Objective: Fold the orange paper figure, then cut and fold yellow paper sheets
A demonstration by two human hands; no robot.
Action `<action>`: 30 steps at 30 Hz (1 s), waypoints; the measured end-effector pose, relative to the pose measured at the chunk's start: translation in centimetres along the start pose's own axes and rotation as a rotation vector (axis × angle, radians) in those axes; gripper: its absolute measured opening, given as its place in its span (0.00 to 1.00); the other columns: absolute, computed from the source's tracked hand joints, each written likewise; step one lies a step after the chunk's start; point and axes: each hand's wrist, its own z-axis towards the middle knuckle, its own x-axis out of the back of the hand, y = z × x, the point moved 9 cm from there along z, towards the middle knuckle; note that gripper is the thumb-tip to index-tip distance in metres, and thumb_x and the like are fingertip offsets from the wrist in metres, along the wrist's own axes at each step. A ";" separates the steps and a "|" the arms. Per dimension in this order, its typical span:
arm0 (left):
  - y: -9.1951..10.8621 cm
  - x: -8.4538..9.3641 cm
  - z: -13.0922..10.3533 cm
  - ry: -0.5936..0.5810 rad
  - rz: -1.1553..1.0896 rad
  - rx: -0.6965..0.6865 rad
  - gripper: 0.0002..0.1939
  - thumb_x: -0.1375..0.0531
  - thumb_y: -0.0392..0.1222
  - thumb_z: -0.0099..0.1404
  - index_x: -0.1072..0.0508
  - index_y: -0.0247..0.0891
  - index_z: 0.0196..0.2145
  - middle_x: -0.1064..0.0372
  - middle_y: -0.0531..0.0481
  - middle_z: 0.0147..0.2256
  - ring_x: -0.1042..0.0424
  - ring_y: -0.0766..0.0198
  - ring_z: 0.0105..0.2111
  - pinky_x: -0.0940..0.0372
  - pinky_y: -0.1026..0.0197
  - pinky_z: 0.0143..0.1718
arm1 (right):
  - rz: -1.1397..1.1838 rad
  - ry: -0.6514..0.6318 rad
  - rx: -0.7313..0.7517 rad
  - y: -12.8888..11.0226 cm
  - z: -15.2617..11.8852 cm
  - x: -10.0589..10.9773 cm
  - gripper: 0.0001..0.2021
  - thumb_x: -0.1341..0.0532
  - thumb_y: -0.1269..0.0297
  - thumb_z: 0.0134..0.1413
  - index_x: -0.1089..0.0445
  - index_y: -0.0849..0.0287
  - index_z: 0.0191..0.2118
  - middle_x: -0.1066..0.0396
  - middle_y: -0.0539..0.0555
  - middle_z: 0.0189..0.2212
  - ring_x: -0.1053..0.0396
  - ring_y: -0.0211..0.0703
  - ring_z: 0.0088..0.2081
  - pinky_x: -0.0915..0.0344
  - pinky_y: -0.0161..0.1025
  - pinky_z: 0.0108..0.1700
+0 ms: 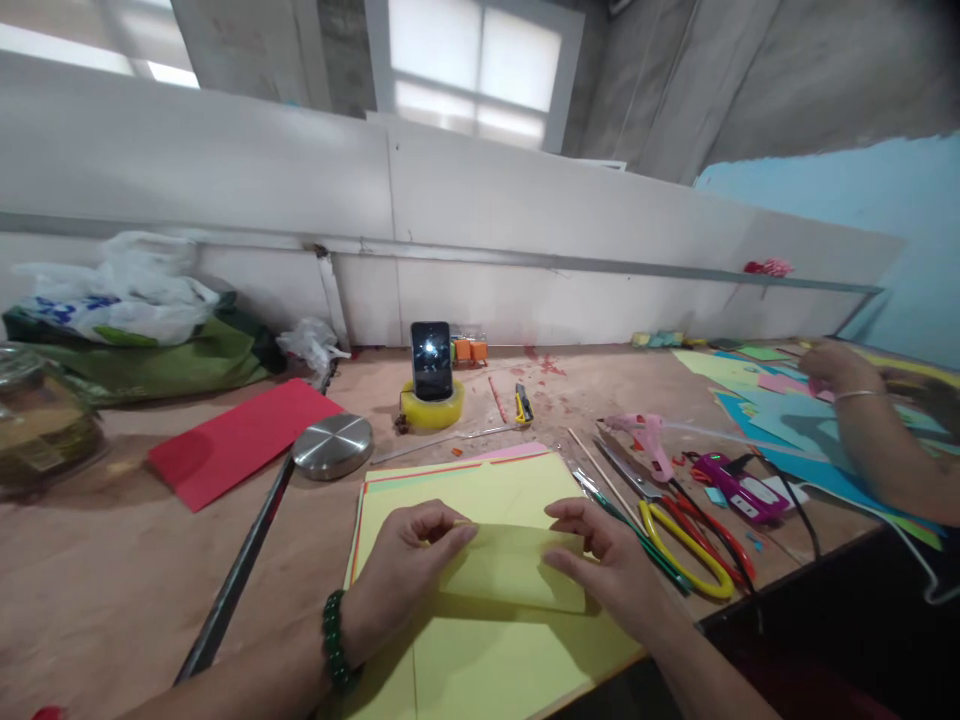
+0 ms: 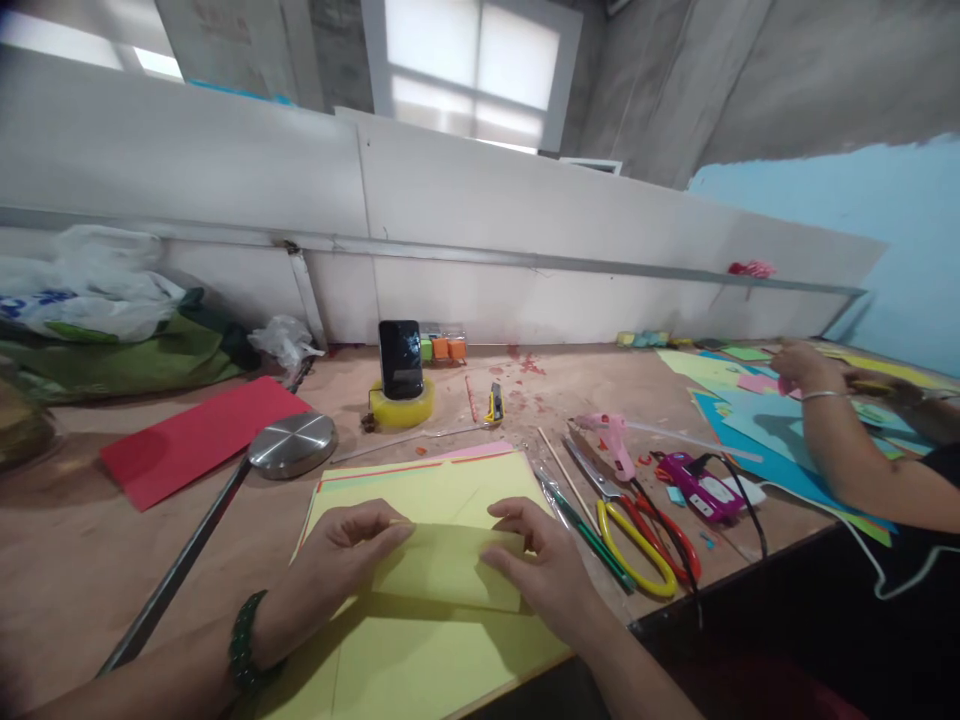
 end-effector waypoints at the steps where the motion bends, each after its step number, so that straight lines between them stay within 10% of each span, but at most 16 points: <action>1: 0.0 0.1 0.0 0.005 0.010 -0.010 0.16 0.41 0.53 0.51 0.28 0.37 0.18 0.33 0.51 0.20 0.38 0.65 0.23 0.42 0.64 0.24 | 0.015 0.014 0.016 -0.3 0.0 0.2 0.19 0.31 0.56 0.40 0.30 0.56 0.39 0.28 0.50 0.26 0.30 0.42 0.29 0.33 0.36 0.30; 30: -2.2 -0.1 0.1 0.020 -0.021 -0.035 0.20 0.35 0.60 0.52 0.25 0.39 0.20 0.32 0.53 0.20 0.35 0.64 0.22 0.40 0.67 0.22 | 0.341 0.217 0.116 -1.0 0.2 2.0 0.24 0.29 0.54 0.40 0.35 0.55 0.43 0.29 0.47 0.24 0.31 0.39 0.27 0.37 0.36 0.31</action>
